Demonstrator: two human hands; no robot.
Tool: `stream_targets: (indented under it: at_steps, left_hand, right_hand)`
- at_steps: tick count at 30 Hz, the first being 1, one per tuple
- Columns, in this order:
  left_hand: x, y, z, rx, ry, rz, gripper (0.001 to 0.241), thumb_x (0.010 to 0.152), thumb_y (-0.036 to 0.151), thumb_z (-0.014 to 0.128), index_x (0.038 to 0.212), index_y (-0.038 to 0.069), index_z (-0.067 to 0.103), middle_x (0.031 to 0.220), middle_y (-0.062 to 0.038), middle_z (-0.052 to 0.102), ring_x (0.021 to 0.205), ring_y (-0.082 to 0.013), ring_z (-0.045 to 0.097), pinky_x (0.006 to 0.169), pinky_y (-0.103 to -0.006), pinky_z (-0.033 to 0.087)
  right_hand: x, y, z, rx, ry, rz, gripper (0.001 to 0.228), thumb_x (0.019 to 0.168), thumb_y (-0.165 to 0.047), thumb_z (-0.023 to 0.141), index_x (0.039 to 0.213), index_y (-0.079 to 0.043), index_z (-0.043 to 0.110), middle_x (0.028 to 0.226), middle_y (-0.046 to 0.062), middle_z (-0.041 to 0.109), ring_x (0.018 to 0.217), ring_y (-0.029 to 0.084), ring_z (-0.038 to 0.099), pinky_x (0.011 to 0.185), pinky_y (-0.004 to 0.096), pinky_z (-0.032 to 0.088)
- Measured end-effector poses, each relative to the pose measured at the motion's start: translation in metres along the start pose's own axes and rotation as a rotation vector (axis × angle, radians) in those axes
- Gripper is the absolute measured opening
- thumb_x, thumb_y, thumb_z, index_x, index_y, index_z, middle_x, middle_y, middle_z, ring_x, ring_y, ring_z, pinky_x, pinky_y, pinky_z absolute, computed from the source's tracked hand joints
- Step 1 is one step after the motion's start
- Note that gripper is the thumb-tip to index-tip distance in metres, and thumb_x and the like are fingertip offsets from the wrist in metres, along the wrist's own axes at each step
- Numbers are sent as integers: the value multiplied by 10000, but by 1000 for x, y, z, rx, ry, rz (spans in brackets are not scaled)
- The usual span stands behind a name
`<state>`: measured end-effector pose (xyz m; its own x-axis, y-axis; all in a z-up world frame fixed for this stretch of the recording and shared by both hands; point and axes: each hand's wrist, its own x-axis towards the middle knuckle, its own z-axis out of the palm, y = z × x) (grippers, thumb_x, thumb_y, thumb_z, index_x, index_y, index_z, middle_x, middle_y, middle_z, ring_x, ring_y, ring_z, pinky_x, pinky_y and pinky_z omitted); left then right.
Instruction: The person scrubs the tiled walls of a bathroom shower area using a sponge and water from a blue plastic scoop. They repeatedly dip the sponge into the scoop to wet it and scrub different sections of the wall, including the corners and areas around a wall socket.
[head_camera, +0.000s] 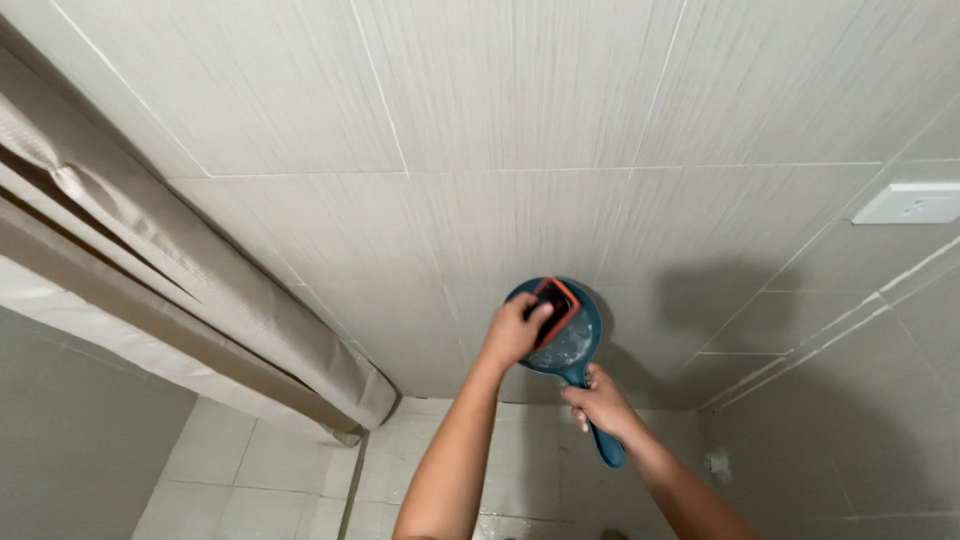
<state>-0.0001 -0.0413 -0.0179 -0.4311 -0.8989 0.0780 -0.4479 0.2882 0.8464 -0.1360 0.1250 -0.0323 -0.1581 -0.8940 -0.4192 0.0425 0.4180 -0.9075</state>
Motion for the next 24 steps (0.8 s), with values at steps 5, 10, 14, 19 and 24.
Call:
stream_targets:
  at_steps: [5, 10, 14, 19, 24]
  left_hand:
    - [38, 32, -33, -322, 214, 131, 277, 978, 430, 602, 943, 156, 625, 846, 6, 705, 793, -127, 619, 748, -322, 489]
    - [74, 55, -48, -277, 337, 192, 307, 1023, 433, 479, 1043, 128, 509, 902, -27, 697, 837, -206, 632, 782, -369, 464]
    - [82, 19, -18, -142, 325, 261, 290, 1084, 377, 368, 1100, 93, 423, 913, -197, 611, 823, -427, 619, 713, -502, 419]
    - [75, -40, 17, -103, 207, 290, 360, 1107, 356, 337, 1204, 33, 463, 1046, -166, 611, 949, -323, 608, 832, -453, 454]
    - [97, -7, -6, -205, 407, 107, 548, 1055, 483, 352, 1428, 93, 445, 1247, -231, 651, 1103, -398, 645, 874, -474, 460]
  right_hand:
    - [23, 8, -13, 85, -8, -12, 257, 892, -27, 640, 974, -102, 408, 564, 97, 432, 435, 188, 448, 393, 387, 409]
    - [31, 9, -20, 53, -17, -27, 228, 882, -21, 625, 932, -103, 419, 550, 82, 439, 440, 181, 471, 401, 389, 438]
    - [32, 13, -26, 36, -26, -44, 237, 914, -54, 653, 928, -99, 421, 540, 104, 472, 410, 195, 461, 402, 387, 433]
    - [28, 9, -34, 44, -11, -2, 199, 920, -44, 640, 976, -74, 451, 533, 127, 469, 414, 214, 451, 405, 403, 437]
    - [26, 9, -41, 75, 15, 51, 208, 904, -13, 626, 965, -81, 439, 538, 110, 424, 423, 207, 434, 408, 393, 404]
